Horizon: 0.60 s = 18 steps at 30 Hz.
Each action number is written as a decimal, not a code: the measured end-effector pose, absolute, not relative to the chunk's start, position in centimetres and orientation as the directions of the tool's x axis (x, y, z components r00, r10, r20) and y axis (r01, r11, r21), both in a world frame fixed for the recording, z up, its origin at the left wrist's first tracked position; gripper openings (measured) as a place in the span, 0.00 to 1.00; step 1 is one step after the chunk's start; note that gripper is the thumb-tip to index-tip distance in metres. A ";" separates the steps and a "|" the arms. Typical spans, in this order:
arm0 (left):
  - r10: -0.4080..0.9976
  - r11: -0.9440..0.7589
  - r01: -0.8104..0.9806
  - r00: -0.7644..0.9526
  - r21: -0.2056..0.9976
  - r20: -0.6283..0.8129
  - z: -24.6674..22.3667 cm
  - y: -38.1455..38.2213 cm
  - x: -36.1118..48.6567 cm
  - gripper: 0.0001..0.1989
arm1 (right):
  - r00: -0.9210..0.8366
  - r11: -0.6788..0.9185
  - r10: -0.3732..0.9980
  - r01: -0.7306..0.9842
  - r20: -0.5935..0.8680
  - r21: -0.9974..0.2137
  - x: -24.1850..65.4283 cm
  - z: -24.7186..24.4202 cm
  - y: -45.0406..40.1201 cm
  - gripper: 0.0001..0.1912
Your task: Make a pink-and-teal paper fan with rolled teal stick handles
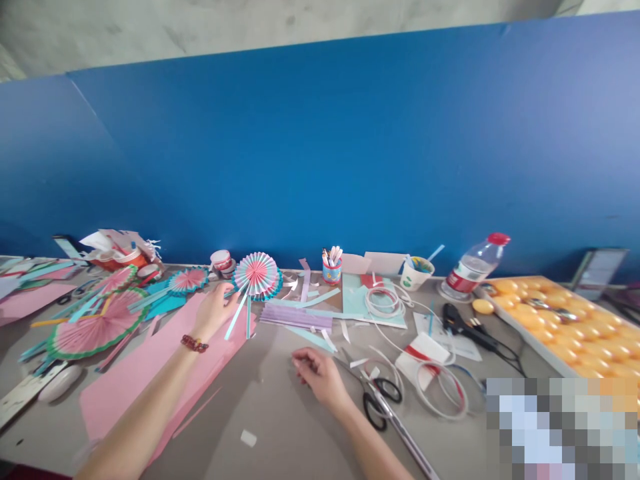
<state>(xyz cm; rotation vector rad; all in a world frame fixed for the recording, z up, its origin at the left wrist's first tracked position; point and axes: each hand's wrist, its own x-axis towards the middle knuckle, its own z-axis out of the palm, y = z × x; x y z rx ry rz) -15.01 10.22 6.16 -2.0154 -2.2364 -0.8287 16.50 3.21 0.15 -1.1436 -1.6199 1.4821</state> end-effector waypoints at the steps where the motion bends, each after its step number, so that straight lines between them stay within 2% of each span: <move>1: 0.917 -0.034 0.933 -0.114 0.359 0.383 6.4 9.8 -14.5 0.12 | -0.409 -0.013 0.908 0.176 -0.085 -0.984 16.5 0.0 3.2 0.26; 5: 0.901 -0.329 0.891 0.197 0.314 0.386 6.1 7.4 -10.8 0.15 | -0.426 0.043 0.903 0.216 -0.055 -0.975 16.4 -0.6 3.0 0.22; 8: 0.859 -0.487 0.821 0.389 0.298 0.334 4.5 5.3 -7.7 0.10 | -0.450 0.090 0.892 0.247 -0.032 -0.965 16.6 0.3 2.8 0.18; 10: 0.823 -0.555 0.792 0.479 0.256 0.305 3.4 4.5 -6.3 0.16 | -0.484 0.149 0.875 0.294 -0.012 -0.944 17.1 1.9 2.6 0.14; 13: 0.820 -0.555 0.817 0.506 0.157 0.268 2.4 4.7 -5.7 0.24 | -0.561 0.357 0.827 0.467 0.041 -0.809 18.7 5.0 2.5 0.11; 18: 0.867 -0.455 0.887 0.421 0.080 0.265 2.4 7.1 -5.9 0.21 | -0.541 0.470 0.837 0.636 0.082 -0.612 22.2 6.1 1.8 0.13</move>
